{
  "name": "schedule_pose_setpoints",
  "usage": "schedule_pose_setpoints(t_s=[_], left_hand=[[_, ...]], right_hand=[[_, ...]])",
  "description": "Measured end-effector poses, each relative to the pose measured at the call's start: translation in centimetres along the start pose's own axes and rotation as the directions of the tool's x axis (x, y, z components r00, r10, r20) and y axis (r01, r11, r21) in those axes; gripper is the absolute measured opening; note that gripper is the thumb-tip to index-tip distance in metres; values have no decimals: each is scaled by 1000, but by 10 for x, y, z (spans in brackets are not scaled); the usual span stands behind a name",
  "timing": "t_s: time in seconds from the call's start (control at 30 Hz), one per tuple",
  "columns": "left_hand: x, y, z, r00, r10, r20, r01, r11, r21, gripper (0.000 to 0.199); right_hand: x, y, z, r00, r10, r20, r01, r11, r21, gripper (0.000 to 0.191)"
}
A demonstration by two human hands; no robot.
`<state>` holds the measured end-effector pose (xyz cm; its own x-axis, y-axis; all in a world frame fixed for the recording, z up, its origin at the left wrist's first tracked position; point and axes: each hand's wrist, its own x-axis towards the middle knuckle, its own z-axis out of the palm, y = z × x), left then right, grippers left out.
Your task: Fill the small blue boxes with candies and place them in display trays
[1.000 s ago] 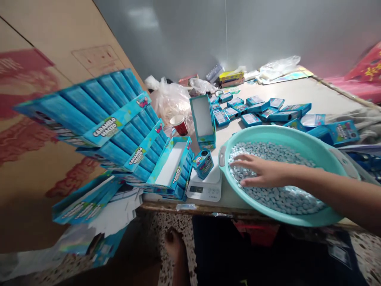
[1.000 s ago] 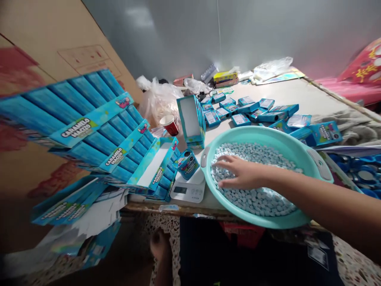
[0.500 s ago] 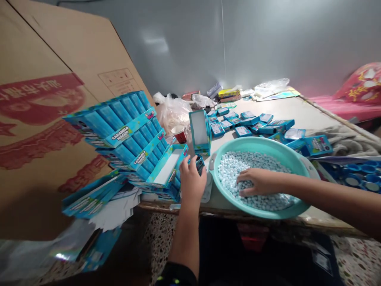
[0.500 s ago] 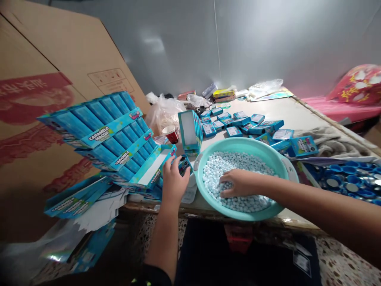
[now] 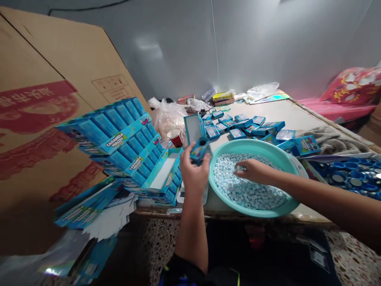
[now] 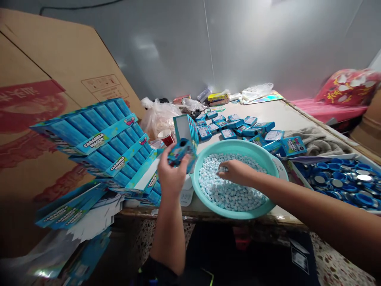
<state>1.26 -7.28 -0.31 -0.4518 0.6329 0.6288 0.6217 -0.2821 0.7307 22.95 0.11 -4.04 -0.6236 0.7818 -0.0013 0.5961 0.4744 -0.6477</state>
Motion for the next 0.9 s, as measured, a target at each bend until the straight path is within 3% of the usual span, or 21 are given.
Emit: schedule_pose_setpoints(t_s=[0.1, 0.2, 0.27, 0.33, 0.47, 0.67, 0.8, 0.9], left_hand=[[2, 5, 35, 937, -125, 327, 164, 982, -95, 51], [-5, -3, 60, 794, -268, 546, 334, 942, -22, 53], [-10, -7, 65, 695, -278, 663, 336, 941, 42, 52], [-14, -8, 64, 651, -231, 723, 281, 958, 53, 51], [-16, -4, 57, 666, -208, 716, 250, 967, 48, 53], [-15, -2, 54, 652, -213, 728, 281, 959, 29, 58], [-15, -4, 54, 646, -217, 732, 290, 957, 27, 57], [-15, -4, 54, 641, -176, 747, 266, 964, -1, 54]], right_hand=[[6, 8, -6, 976, 129, -172, -75, 953, 292, 38], [4, 11, -15, 922, 241, -303, -59, 862, 504, 38], [0, 10, -18, 893, 285, -348, -26, 805, 592, 36], [-3, 8, -18, 880, 315, -355, 0, 749, 663, 35], [0, -1, -18, 858, 352, -375, 58, 659, 750, 34], [35, -30, -32, 812, 391, -433, 237, 456, 858, 35], [51, -36, -31, 811, 356, -465, 303, 425, 853, 33], [51, -28, -26, 828, 362, -429, 279, 398, 874, 34]])
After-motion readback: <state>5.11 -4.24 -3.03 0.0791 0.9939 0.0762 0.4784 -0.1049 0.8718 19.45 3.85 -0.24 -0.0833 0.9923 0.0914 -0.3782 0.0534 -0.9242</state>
